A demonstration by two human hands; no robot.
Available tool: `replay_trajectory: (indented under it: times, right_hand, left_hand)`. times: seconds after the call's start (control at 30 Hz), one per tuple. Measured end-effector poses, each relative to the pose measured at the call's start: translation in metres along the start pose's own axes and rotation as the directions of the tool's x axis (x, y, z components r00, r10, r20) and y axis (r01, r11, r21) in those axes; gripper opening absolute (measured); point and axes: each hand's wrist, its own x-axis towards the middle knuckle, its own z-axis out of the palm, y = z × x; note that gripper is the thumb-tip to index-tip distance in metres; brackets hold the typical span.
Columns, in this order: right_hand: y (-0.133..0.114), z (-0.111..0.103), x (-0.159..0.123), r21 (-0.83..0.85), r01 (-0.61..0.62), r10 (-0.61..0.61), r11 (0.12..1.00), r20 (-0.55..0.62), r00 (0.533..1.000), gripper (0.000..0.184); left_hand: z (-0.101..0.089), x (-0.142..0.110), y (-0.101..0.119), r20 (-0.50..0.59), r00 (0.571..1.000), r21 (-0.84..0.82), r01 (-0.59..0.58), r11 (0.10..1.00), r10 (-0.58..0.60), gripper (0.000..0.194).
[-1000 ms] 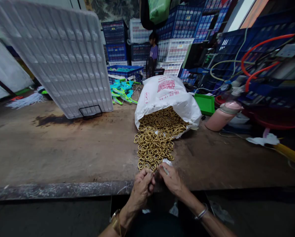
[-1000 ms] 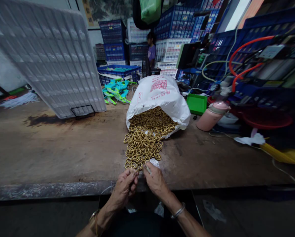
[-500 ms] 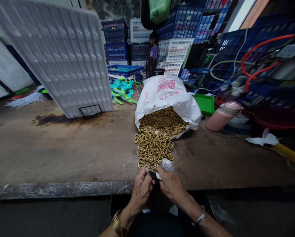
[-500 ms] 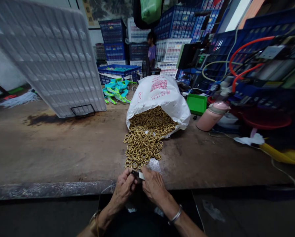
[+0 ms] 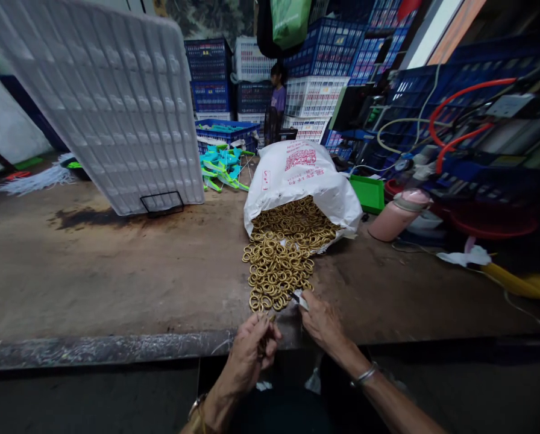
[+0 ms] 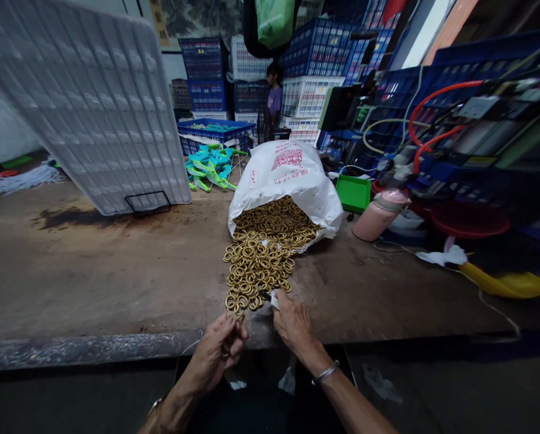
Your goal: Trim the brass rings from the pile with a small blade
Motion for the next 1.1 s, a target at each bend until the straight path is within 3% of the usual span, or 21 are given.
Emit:
replay_trajectory:
  times: [0.2,0.37,0.53,0.63,0.8,0.97,1.1]
  right_hand:
    - [-0.028,0.007,0.005,-0.065,-0.062,0.062,0.996,-0.008,0.998,0.016]
    - [-0.035,0.005,0.011,-0.102,-0.111,0.113,0.989,0.009,0.994,0.016]
    - [-0.023,0.004,0.013,0.016,-0.127,0.126,0.992,0.024,0.992,0.014]
    - [-0.016,0.006,0.012,0.203,-0.117,0.115,0.972,0.021,0.993,0.014]
    - [-0.024,0.004,0.003,0.587,-0.104,0.094,0.803,0.047,0.994,0.018]
    - [-0.040,0.000,-0.008,0.782,-0.305,0.048,0.544,0.333,0.942,0.017]
    - [-0.048,-0.004,-0.012,0.823,-0.387,-0.062,0.415,0.450,0.891,0.019]
  left_hand:
    - [-0.005,0.005,0.002,0.004,1.000,-0.063,-0.007,0.998,0.008,0.027]
    - [-0.010,0.004,0.004,0.032,0.998,-0.153,0.053,0.987,-0.048,0.027]
    - [-0.014,0.006,0.002,0.040,0.995,-0.198,0.100,0.975,-0.094,0.024]
    - [-0.012,0.010,-0.002,0.002,0.995,-0.190,0.099,0.977,-0.100,0.025]
    - [-0.008,0.019,-0.011,-0.037,0.999,-0.100,0.022,0.995,-0.026,0.028]
    - [-0.007,0.025,-0.014,-0.113,0.984,0.095,-0.128,0.987,0.139,0.039]
    - [-0.005,0.022,-0.010,-0.052,0.990,0.243,-0.116,0.963,0.133,0.035]
